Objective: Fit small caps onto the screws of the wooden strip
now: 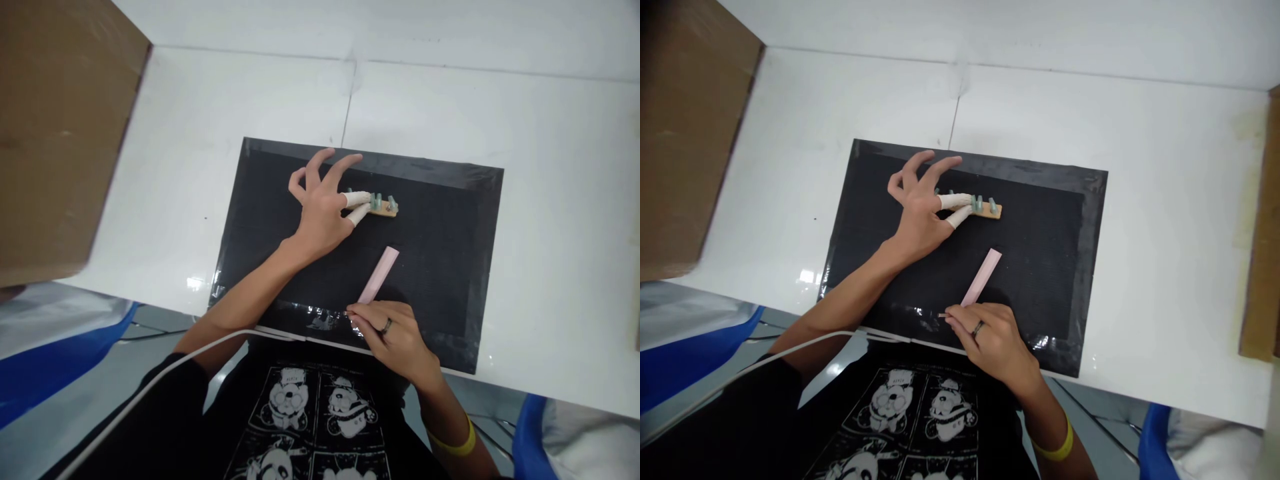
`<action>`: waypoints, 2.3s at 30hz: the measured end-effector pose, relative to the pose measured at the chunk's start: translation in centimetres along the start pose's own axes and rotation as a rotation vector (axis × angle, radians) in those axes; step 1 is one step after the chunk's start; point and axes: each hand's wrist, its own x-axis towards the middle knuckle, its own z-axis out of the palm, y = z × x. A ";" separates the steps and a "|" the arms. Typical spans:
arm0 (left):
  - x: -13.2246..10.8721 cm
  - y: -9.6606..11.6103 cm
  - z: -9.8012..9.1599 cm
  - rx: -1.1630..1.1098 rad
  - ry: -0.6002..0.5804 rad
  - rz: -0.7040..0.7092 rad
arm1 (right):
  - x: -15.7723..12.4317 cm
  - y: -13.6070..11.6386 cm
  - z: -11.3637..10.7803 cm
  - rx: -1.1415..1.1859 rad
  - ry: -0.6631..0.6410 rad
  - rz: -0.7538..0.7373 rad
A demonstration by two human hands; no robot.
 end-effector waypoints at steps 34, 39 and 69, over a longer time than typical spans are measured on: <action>-0.1 -0.5 0.0 0.026 0.048 0.030 | -0.3 0.0 0.1 -0.032 -0.030 0.032; 0.1 -0.4 -0.1 0.014 0.029 0.015 | -0.2 0.0 0.0 -0.036 -0.017 0.016; 0.6 -1.6 -4.7 -0.016 0.302 0.197 | -0.2 0.1 0.0 -0.034 -0.021 0.017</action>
